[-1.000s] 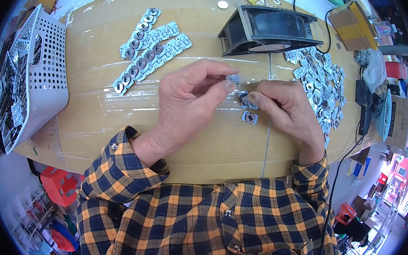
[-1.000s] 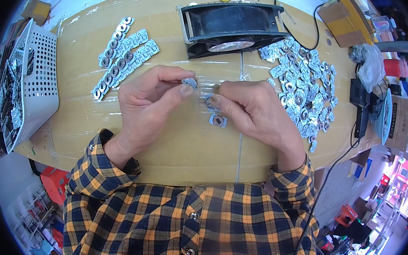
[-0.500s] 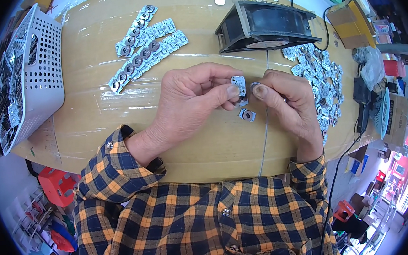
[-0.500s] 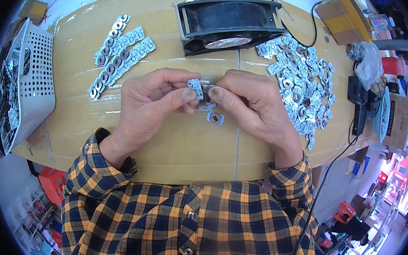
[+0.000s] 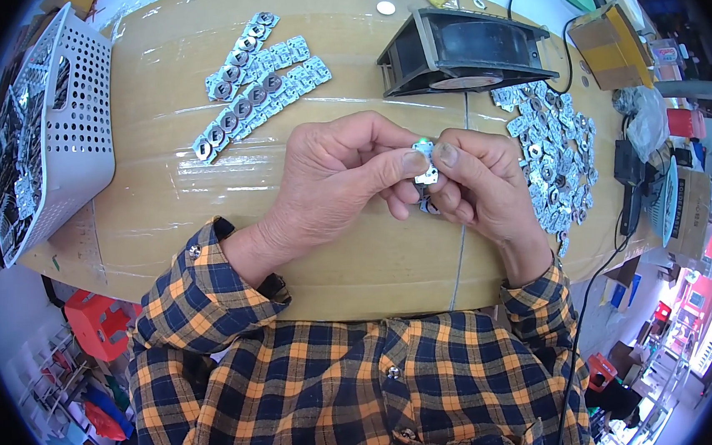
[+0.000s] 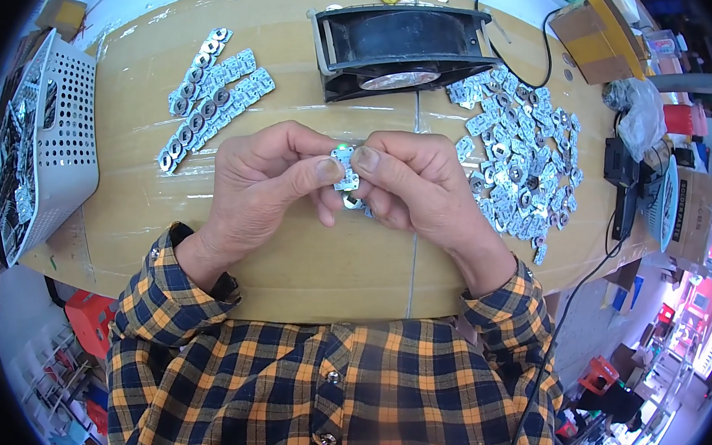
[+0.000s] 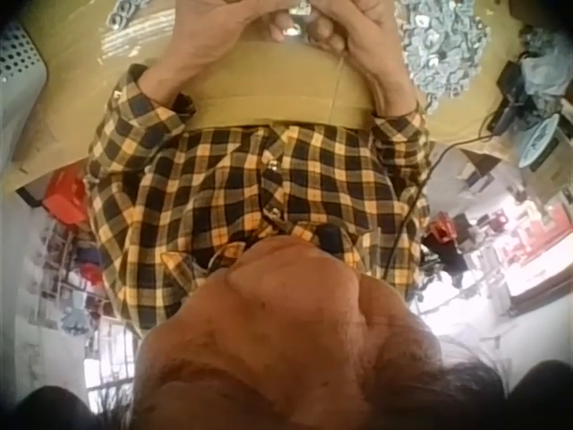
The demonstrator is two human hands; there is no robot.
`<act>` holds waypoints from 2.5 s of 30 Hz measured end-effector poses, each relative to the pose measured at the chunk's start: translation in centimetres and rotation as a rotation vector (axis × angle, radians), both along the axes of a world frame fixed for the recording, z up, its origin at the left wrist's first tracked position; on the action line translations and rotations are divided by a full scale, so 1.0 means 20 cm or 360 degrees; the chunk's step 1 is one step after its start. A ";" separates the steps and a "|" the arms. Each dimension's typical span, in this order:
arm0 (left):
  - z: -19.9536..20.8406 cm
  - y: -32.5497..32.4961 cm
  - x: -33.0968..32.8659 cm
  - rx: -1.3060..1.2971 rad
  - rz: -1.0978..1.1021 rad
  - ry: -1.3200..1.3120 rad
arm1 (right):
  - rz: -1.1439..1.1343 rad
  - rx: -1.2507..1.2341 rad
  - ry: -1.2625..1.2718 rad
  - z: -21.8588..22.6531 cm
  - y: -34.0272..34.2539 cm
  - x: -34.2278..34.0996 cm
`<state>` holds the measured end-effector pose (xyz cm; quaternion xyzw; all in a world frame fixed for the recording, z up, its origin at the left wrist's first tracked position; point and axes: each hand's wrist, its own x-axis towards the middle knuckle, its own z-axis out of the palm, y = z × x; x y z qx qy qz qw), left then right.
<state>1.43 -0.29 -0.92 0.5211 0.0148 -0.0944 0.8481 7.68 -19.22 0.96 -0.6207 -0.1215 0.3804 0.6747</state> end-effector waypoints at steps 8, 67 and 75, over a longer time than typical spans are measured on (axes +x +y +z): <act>0.00 -0.01 0.00 0.0088 0.0170 -0.0045 | -0.0259 -0.0088 0.0116 -0.01 0.03 0.00; 0.18 0.35 0.02 0.1996 0.0310 -0.0610 | -0.0009 -0.0463 -0.0792 0.04 0.00 -0.03; 0.21 0.17 -0.03 0.0850 -0.0142 0.0067 | 0.0019 -0.0331 -0.0459 0.08 0.00 -0.02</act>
